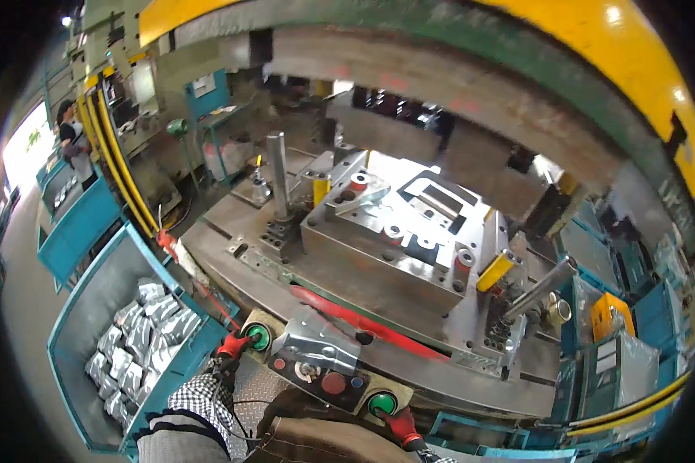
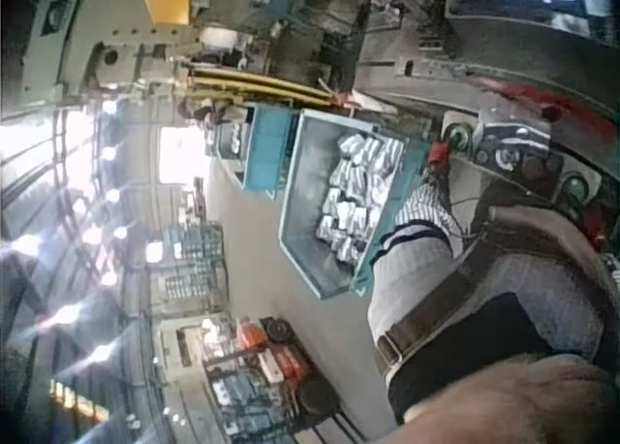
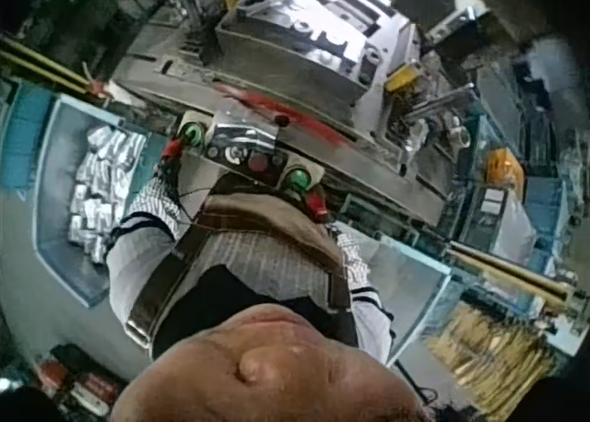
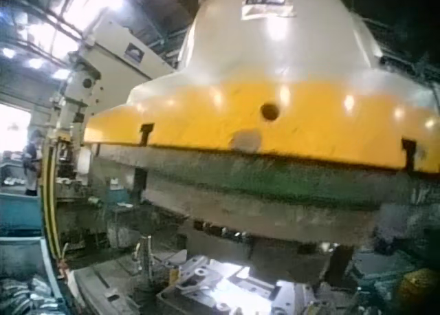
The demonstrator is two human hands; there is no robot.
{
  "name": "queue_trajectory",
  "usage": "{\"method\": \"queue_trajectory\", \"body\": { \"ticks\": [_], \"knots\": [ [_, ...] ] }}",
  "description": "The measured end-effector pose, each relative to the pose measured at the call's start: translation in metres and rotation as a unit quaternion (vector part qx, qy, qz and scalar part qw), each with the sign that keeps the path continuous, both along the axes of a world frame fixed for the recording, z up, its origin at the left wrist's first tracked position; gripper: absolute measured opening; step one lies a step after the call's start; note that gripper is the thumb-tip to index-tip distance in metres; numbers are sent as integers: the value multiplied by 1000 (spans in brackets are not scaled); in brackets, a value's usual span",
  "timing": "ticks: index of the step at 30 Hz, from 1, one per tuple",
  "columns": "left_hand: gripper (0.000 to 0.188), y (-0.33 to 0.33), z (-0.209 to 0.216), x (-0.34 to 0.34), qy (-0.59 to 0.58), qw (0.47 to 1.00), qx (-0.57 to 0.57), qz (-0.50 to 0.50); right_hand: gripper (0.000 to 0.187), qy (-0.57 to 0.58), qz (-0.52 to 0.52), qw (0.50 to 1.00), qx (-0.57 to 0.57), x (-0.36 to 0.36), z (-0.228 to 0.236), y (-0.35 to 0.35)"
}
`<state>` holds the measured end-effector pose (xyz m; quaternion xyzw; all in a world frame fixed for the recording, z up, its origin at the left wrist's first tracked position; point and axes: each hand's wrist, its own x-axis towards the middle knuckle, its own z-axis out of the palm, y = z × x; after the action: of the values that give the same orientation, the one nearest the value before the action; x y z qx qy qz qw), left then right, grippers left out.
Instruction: Operating a large industrial metal press to stamp metal components.
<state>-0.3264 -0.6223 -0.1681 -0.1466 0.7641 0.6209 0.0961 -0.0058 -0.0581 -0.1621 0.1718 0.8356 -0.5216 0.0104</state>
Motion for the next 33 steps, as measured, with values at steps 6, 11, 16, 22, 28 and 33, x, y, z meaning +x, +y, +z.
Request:
{"method": "queue_trajectory", "body": {
  "ticks": [6,11,16,22,28,33],
  "knots": [
    [38,11,13,6,4,999,32,-19,86,-69,-12,996,55,6,31,-6],
    [32,6,27,12,-2,999,3,-48,91,3,-25,997,67,5,57,-13],
    [37,19,36,0,-31,996,-1,-89,100,-70,-32,994,82,7,45,-3],
    [49,-7,62,-45,-156,918,-281,-233,96,12,24,999,-46,5,38,5],
    [56,167,285,-161,191,808,-297,-473,83,-50,-3,996,-75,46,5,56],
    [82,363,474,-154,419,712,-154,-541,62,-113,-108,969,-189,65,19,95]
  ]
}}
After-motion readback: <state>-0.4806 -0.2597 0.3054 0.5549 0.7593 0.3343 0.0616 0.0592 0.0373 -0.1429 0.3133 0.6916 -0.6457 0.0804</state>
